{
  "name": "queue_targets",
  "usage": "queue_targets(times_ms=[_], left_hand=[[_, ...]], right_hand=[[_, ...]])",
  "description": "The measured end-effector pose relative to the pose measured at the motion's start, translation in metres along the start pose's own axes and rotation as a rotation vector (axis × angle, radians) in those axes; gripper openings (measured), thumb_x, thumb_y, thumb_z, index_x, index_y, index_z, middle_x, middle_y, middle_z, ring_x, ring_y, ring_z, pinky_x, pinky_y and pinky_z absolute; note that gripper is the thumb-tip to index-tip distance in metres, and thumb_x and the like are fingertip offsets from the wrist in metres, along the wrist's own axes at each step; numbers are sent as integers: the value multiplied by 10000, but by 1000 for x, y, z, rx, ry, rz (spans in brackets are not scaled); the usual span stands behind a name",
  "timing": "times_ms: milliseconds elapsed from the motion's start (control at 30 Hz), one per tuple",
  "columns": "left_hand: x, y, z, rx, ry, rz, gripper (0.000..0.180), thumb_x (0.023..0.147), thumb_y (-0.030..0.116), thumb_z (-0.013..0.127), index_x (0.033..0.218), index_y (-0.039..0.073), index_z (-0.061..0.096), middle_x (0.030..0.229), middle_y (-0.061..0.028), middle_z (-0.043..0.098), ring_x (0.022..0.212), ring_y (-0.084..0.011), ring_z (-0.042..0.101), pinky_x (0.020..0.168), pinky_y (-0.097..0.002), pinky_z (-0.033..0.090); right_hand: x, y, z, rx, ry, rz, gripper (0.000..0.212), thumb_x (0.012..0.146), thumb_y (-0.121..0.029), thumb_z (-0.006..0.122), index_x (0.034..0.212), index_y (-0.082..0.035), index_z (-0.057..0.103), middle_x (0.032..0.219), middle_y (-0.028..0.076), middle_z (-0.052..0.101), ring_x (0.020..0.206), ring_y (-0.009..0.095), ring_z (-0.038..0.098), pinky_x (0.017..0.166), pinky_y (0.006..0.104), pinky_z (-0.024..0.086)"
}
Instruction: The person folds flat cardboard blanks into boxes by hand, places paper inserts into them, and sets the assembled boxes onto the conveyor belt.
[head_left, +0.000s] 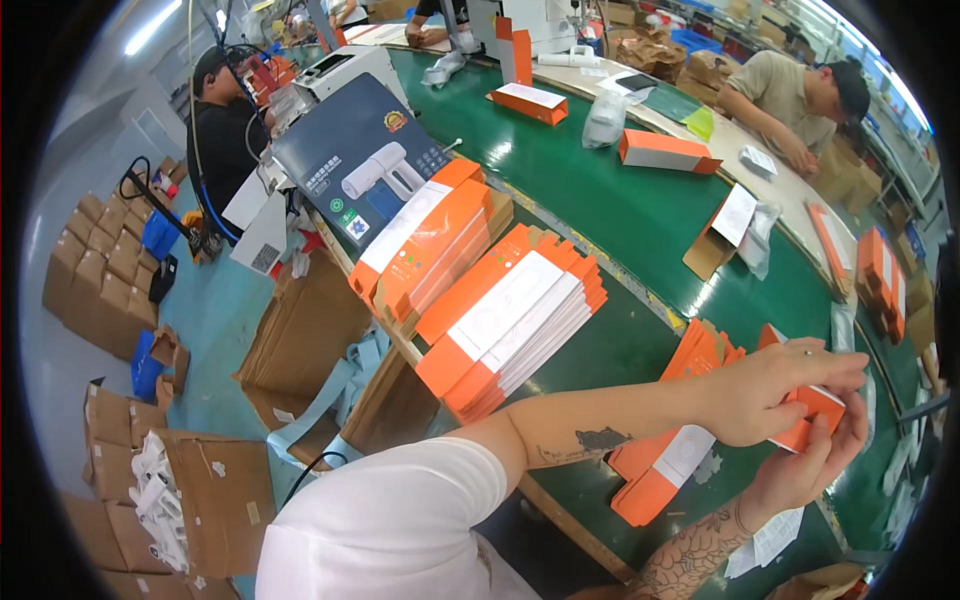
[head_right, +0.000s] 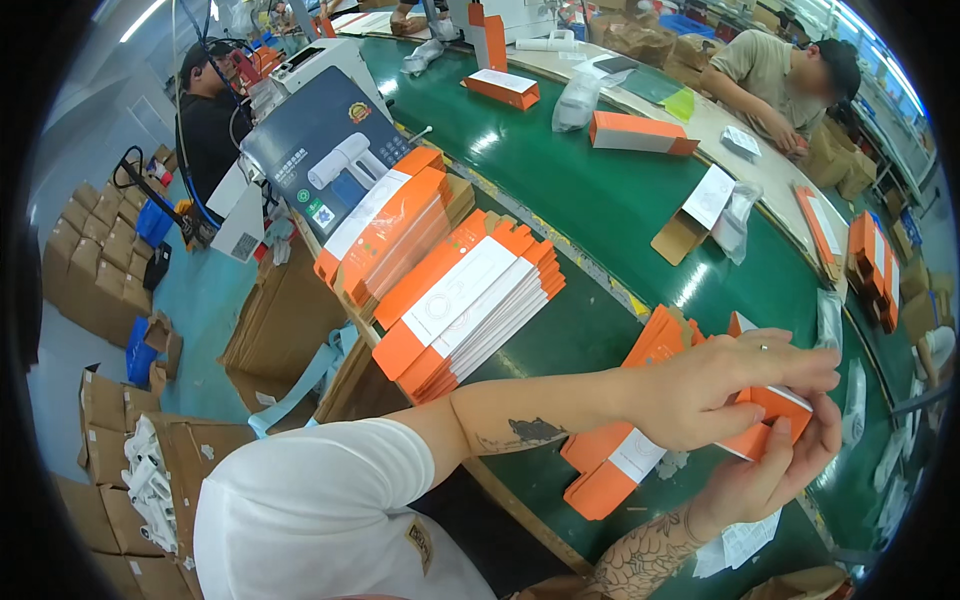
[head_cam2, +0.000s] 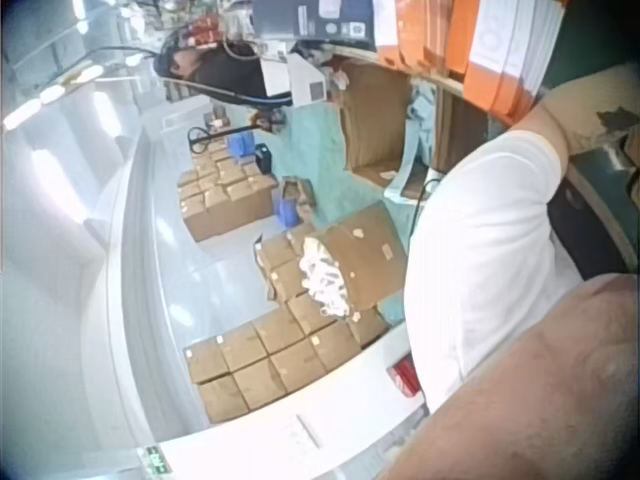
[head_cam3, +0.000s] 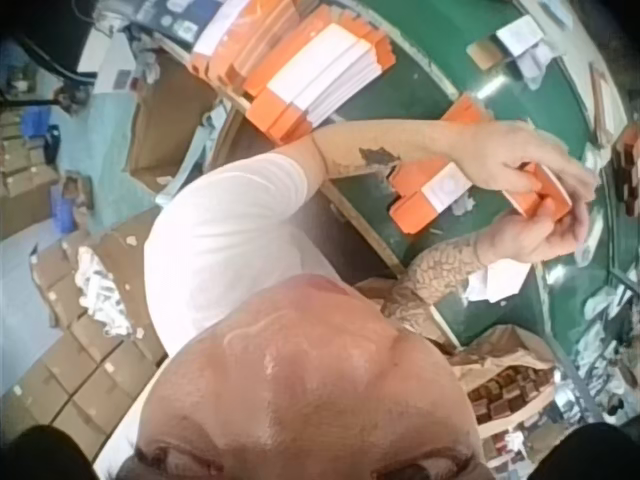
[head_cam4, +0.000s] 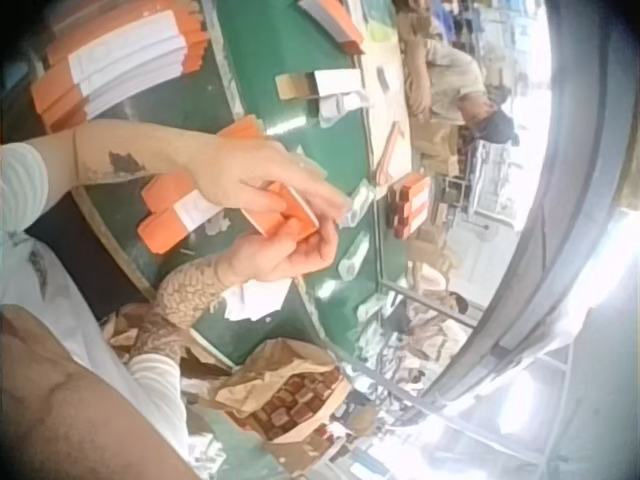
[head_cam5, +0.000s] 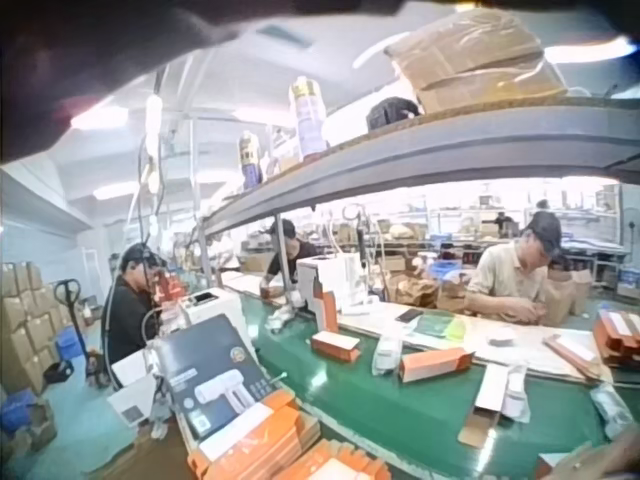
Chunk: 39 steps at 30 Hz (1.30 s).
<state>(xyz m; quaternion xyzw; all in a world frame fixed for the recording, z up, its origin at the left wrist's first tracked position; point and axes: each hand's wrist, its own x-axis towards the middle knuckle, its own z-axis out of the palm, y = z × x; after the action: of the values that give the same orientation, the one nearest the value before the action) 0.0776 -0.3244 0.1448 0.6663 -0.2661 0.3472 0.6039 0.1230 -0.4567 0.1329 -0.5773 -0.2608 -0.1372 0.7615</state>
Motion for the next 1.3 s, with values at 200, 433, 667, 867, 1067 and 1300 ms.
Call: queue_targets(times_ms=[200,433,667,867,1067,1300], left_hand=[[-3,-3,13,164,15,108,670,835,-26,505,1483,8,339,1394,-171,525,1271,-320,528,1157,-555,205],[-2,4,8,113,-17,66,660,845,15,557,1471,6,348,1358,-186,536,1244,-346,525,1155,-565,209],[-5,-5,9,30,-57,-42,784,821,86,650,1509,18,283,1442,-175,471,1285,-330,506,1172,-518,210],[-3,-27,11,-372,243,-438,813,900,296,666,1519,6,225,1481,-194,399,1373,-299,384,1119,-409,317],[-4,-27,15,-1063,220,-921,436,932,311,582,1269,59,470,1188,-68,577,1046,-177,611,861,-344,530],[-8,-21,27,-1473,311,-985,283,932,219,594,1149,39,565,1019,-62,633,920,-160,636,821,-333,534]], right_hand=[[1,-7,4,-57,-27,-44,358,988,-100,447,1310,58,448,1328,171,510,1231,242,495,1024,362,416],[-2,-10,3,-47,-61,-89,306,995,-86,464,1267,52,485,1265,154,552,1173,220,528,987,339,431],[-2,-7,2,-77,14,-146,199,957,-16,513,1136,66,540,1068,187,639,1007,238,614,935,375,500],[1,-12,0,-274,83,-418,177,938,1,501,1099,64,539,1050,209,640,1003,291,619,1034,526,449],[-1,-16,3,-193,-220,-501,251,895,-170,569,1035,38,574,966,188,657,961,314,612,1050,601,375],[-2,-18,-1,-182,-278,-477,271,897,-253,556,903,14,599,853,148,666,870,297,615,1007,568,397]])
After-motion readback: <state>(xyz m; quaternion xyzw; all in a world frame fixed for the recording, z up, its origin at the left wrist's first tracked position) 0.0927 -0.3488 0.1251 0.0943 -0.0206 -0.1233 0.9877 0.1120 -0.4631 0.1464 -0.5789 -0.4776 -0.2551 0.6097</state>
